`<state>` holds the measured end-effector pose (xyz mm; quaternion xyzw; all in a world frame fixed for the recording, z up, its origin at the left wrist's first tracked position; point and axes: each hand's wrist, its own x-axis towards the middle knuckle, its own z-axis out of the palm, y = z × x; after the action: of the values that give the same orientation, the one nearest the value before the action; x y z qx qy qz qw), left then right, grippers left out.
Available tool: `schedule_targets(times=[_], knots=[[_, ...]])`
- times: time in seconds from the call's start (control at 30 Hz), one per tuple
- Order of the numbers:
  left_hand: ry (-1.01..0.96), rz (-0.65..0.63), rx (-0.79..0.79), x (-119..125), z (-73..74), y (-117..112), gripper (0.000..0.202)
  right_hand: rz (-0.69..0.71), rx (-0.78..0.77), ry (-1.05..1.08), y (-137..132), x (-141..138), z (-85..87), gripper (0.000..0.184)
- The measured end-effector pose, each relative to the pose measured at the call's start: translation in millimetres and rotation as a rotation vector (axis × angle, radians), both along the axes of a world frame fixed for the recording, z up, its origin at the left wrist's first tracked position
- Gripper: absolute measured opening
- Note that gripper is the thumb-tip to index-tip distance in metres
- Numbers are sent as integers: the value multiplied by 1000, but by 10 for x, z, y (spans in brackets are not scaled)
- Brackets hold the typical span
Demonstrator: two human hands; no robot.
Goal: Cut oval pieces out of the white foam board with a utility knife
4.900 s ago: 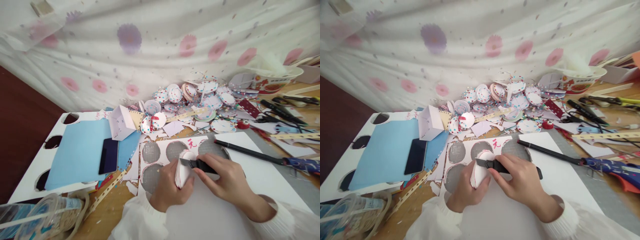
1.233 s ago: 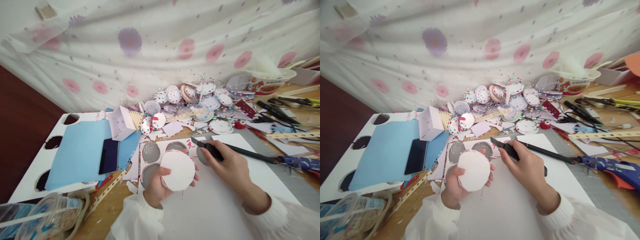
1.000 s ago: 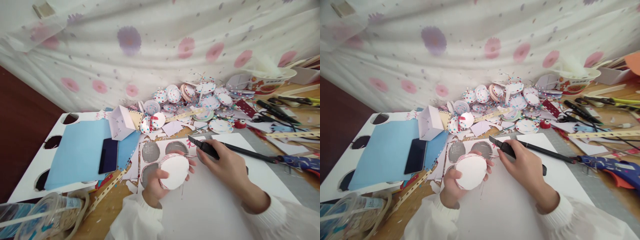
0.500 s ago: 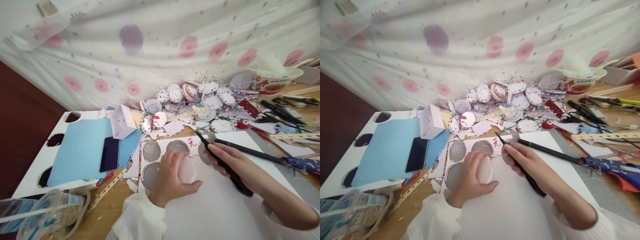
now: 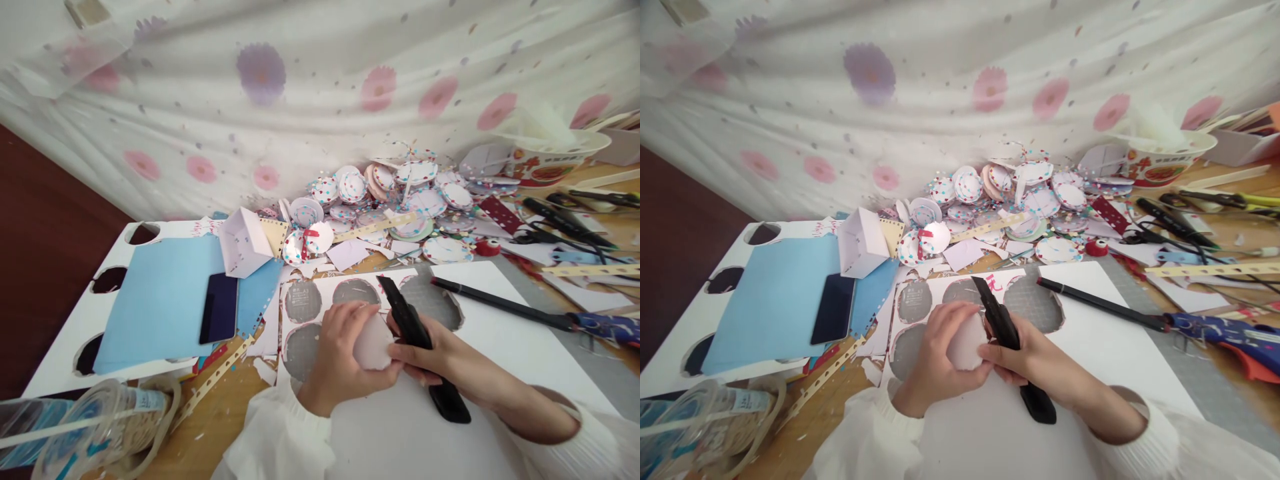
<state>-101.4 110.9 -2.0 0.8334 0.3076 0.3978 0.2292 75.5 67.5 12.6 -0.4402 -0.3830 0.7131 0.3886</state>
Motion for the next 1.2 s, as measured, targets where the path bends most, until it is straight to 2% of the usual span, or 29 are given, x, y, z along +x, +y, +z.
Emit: schedule_targets(times=[0.27,0.4,0.53,0.63,1.0,1.2], knots=[[-47,-27,-81,-26,42,22,64,-119,51,30,34,-6,-20,24],[-24,-40,-71,-31,29,22,66,-164,15,40,28,-22,6,31],[-9,-66,-25,-25,15,10,69,-134,-14,-33,-2,-52,-10,48],[-22,-88,-24,-23,16,6,67,-114,-14,-41,-11,-71,-29,54],[-58,-128,-121,-40,43,20,63,-144,52,23,-16,-72,-60,45],[-92,-171,-213,-66,49,23,65,-130,58,113,-15,-43,-6,40]])
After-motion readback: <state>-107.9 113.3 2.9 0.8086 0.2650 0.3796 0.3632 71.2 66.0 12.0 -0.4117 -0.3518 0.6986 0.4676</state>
